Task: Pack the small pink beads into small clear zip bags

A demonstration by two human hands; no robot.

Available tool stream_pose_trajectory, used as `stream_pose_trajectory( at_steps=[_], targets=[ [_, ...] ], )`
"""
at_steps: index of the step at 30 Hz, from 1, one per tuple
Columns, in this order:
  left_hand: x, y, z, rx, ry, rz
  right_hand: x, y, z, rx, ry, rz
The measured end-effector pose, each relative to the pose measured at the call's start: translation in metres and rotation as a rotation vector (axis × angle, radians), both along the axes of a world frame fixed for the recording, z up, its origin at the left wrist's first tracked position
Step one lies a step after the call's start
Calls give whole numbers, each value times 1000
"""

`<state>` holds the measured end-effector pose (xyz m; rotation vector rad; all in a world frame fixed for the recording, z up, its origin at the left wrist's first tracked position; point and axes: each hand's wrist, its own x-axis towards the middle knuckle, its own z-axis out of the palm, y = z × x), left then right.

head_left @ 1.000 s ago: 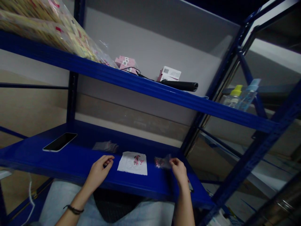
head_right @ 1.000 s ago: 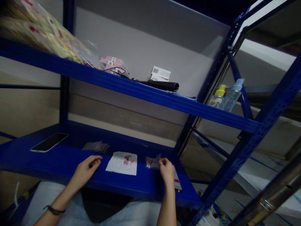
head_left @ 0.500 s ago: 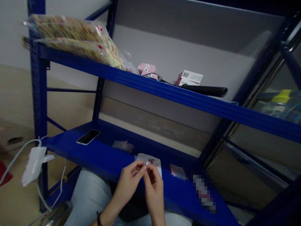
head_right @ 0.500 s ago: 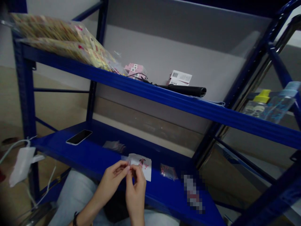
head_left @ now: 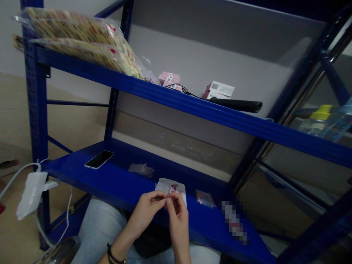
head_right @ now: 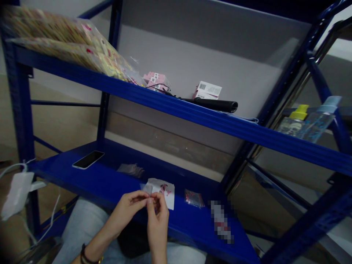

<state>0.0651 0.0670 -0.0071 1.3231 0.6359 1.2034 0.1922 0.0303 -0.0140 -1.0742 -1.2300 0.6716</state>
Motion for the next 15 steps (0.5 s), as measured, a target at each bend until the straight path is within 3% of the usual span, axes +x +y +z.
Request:
stream_pose_trajectory(
  at_steps=[8,15],
  targets=[
    [-3,-5,6,43,44,-36,0,4,2,-12,-5,-29],
    [0,-6,3,79,99,41,5,4,1,-63,-24,36]
  ],
)
